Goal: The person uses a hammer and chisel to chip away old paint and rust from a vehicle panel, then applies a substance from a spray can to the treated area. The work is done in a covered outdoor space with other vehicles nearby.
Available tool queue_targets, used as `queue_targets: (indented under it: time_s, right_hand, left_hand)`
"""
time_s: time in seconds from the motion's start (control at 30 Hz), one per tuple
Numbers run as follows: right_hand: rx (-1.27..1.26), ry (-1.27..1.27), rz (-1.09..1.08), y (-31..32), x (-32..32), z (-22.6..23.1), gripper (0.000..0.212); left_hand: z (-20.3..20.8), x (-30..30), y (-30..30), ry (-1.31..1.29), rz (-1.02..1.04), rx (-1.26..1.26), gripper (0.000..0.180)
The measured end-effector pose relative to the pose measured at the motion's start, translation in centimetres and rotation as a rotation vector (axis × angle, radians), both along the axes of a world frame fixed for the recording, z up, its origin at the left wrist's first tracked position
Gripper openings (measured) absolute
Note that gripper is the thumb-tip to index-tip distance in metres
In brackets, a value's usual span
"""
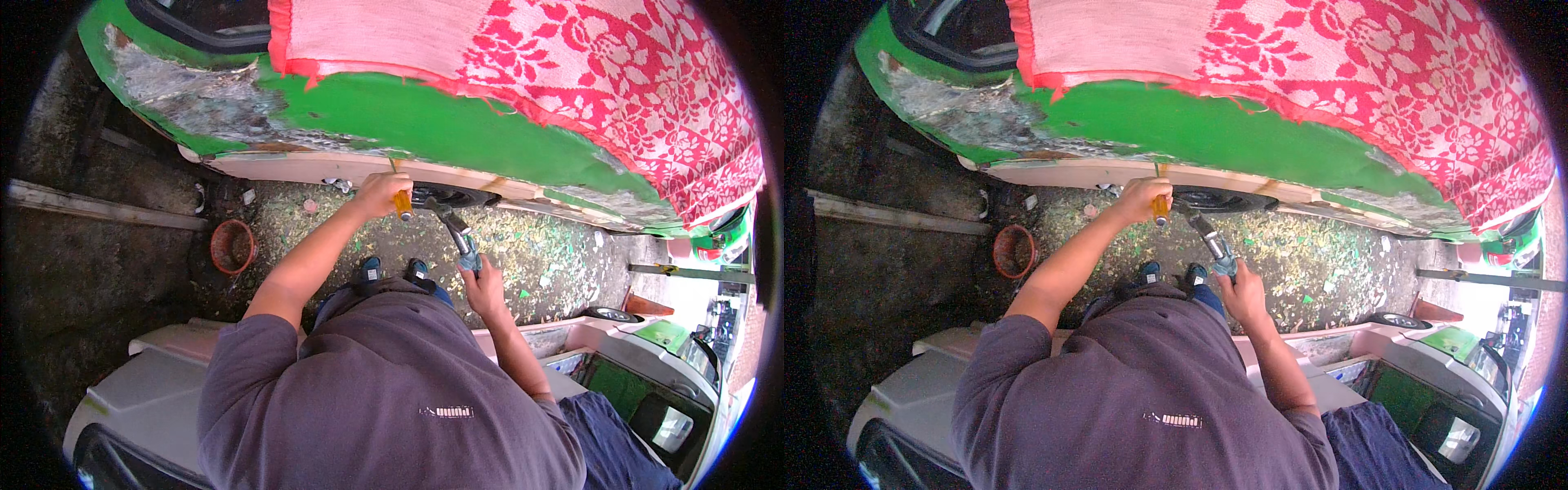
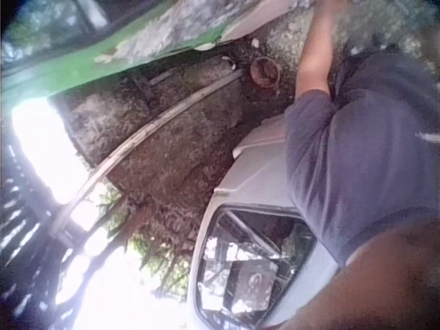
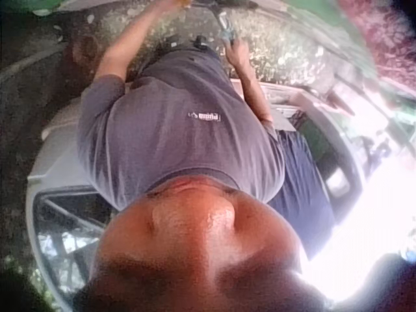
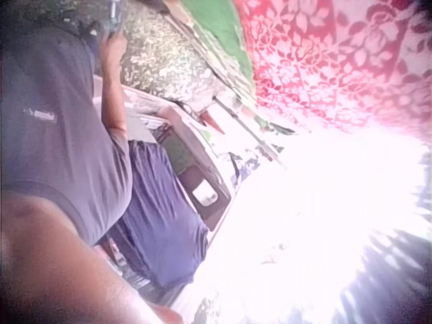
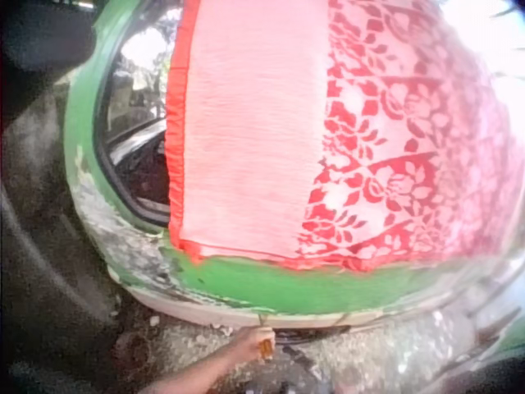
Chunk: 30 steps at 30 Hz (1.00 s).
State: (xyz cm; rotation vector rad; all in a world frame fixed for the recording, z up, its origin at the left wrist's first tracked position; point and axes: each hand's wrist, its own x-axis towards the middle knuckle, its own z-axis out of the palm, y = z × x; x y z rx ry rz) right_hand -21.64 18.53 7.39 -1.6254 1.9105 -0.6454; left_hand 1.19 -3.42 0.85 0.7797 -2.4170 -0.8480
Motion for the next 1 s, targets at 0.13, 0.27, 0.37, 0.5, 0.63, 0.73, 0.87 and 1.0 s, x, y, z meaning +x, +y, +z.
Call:
queue_targets:
  time_s: [0.13,0.27,0.37,0.5,0.63,0.73,0.87,1.0]
  right_hand:
    - [-0.030,0.038,0.098,0.4,-0.6,0.6,0.031]
    - [0.015,0.174,0.164,-0.5,-1.1,-1.8,0.031]
    - [0.014,0.069,0.112,-0.2,-1.9,-1.5,0.031]
    - [0.032,-0.031,0.034,-0.4,-3.1,0.1,0.031]
    - [0.042,-0.069,0.044,-1.0,-4.3,0.8,0.032]
    - [0.058,-0.078,0.046,-1.2,-4.8,1.1,0.033]
    - [0.070,-0.064,0.061,-1.5,-5.2,1.0,0.033]
    - [0.081,-0.082,0.082,-2.1,-5.0,1.6,0.032]
  left_hand:
    - [0.1,-0.5,0.1,-0.005,0.046,-0.020,0.017]
    - [-1.1,-1.1,-0.3,0.058,0.148,0.056,0.017]
    - [-1.7,-1.0,0.3,0.077,0.165,0.014,0.019]
    - [-0.5,-2.3,1.5,0.115,0.116,-0.024,0.022]
    - [-0.3,-3.2,1.9,0.120,0.132,-0.019,0.025]
    - [-0.8,-3.4,1.9,0.102,0.171,-0.044,0.024]
    - [-0.8,-3.0,1.7,0.139,0.163,-0.007,0.023]
    - [-0.3,-3.0,1.4,0.127,0.135,0.005,0.023]
